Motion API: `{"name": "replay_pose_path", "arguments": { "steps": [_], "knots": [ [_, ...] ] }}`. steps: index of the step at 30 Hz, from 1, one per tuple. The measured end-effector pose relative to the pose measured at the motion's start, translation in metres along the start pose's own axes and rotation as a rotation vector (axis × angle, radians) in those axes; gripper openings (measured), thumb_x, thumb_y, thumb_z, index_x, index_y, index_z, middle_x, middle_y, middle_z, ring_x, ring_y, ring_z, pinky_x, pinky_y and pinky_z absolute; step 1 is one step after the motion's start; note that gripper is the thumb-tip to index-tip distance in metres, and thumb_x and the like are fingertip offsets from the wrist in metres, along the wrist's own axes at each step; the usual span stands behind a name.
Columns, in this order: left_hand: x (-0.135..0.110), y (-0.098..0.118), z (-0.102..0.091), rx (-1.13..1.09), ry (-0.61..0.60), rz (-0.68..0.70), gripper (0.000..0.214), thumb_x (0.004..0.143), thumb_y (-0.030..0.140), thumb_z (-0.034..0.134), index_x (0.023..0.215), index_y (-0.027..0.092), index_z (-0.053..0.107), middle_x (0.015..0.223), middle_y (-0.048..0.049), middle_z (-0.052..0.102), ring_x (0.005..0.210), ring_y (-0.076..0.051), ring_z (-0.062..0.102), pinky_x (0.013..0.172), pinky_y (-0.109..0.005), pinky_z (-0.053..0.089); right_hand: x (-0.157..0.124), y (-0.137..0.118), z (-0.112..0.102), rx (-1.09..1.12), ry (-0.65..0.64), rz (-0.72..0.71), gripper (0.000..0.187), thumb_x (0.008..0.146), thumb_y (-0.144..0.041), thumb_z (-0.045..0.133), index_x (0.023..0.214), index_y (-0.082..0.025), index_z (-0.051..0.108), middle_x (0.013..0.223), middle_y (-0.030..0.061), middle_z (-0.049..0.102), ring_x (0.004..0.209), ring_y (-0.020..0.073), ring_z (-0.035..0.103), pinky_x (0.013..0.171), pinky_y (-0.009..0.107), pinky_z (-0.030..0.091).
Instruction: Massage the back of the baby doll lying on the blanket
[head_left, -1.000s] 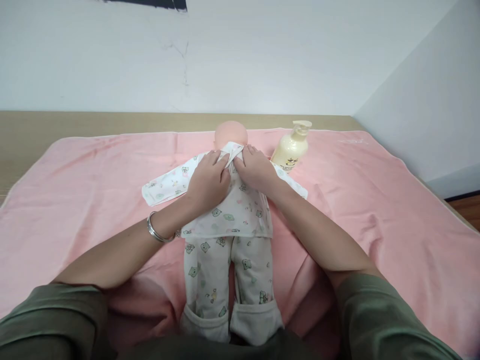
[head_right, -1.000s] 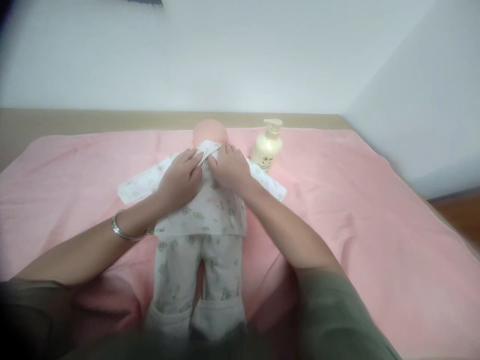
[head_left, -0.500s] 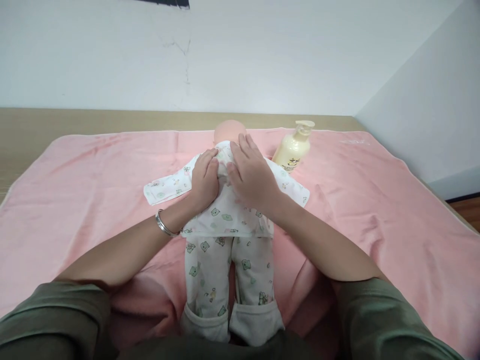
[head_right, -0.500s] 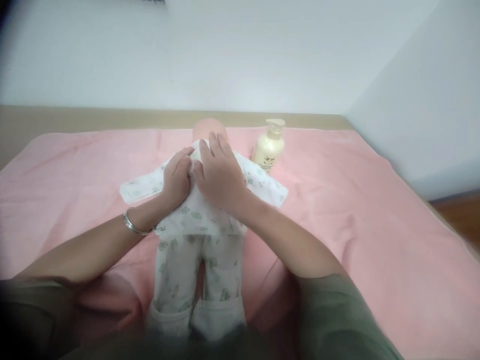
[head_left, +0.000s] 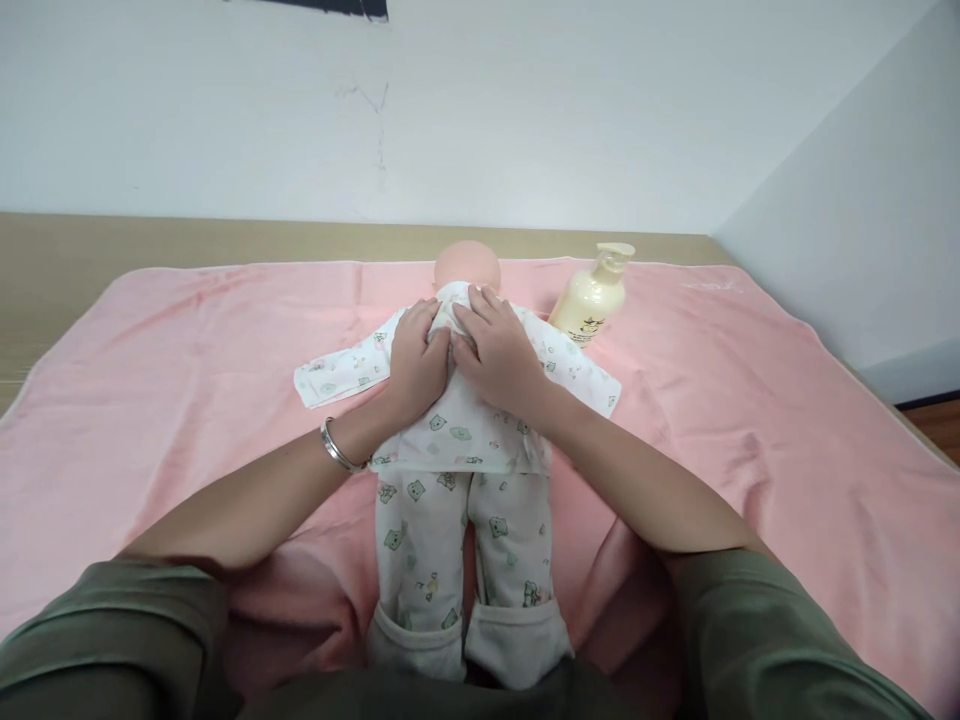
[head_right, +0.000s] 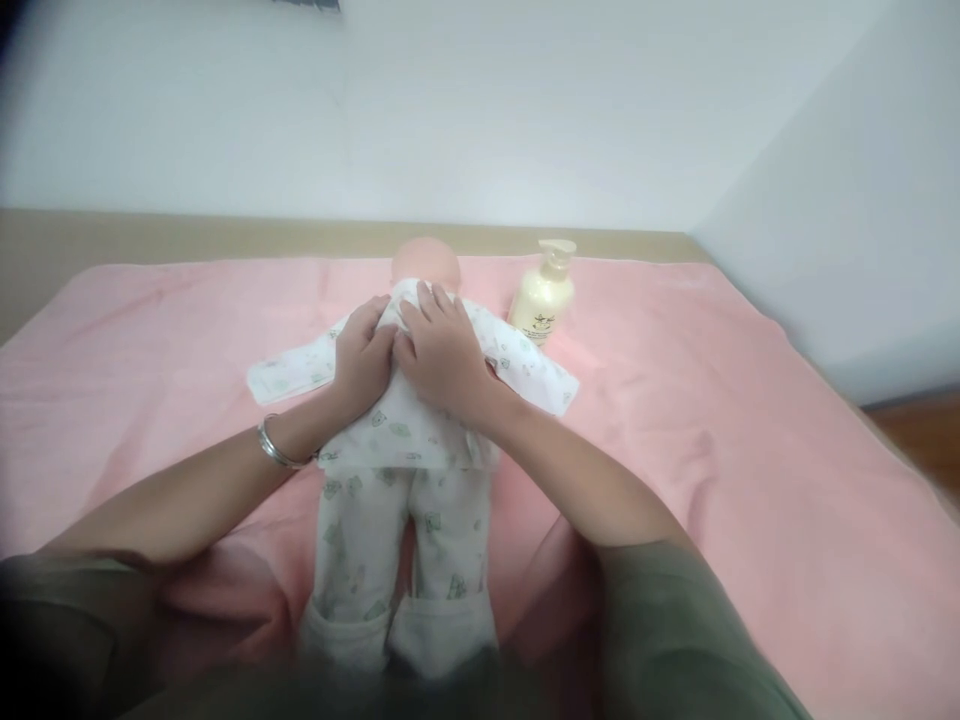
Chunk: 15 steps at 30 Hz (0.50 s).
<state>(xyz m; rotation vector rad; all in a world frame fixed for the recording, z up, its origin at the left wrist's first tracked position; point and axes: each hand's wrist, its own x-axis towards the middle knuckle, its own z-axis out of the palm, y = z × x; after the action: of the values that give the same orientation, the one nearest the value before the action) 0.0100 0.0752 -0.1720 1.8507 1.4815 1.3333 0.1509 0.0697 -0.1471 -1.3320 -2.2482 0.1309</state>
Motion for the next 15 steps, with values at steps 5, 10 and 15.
{"name": "replay_pose_path", "arguments": {
  "steps": [5, 10, 15],
  "knots": [
    [-0.0001, 0.0007, 0.0002, 0.009, -0.014, -0.007, 0.03, 0.087, 0.026, 0.04, 0.105, 0.021, 0.064, 0.118, -0.0093, 0.069, 0.115, -0.026, 0.06, 0.111, -0.047, 0.048, 0.0004, 0.0018, -0.0004, 0.003, 0.124, -0.018, 0.051, 0.096, -0.021, 0.04, 0.145, -0.011, 0.053, 0.165, 0.0171, 0.036, 0.158, 0.0315, 0.028, 0.128, 0.058, 0.028],
    [0.0004, 0.0025, -0.0003, 0.058, -0.014, -0.017, 0.03, 0.086, 0.024, 0.039, 0.104, 0.022, 0.063, 0.116, -0.0086, 0.069, 0.112, -0.025, 0.06, 0.109, -0.045, 0.048, 0.0016, 0.0022, 0.0018, 0.005, 0.016, -0.038, 0.046, 0.097, -0.022, 0.037, 0.136, -0.013, 0.062, 0.155, 0.0165, 0.051, 0.148, 0.0309, 0.043, 0.124, 0.056, 0.035],
    [0.0004, 0.0025, -0.0006, 0.099, -0.04, 0.042, 0.024, 0.088, 0.023, 0.038, 0.098, 0.022, 0.06, 0.109, -0.0092, 0.068, 0.105, -0.025, 0.06, 0.102, -0.043, 0.05, 0.0022, 0.0033, 0.0013, -0.044, 0.082, -0.058, 0.047, 0.097, -0.019, 0.036, 0.135, -0.011, 0.062, 0.159, 0.0161, 0.047, 0.147, 0.0304, 0.044, 0.123, 0.05, 0.038]
  ]
}}
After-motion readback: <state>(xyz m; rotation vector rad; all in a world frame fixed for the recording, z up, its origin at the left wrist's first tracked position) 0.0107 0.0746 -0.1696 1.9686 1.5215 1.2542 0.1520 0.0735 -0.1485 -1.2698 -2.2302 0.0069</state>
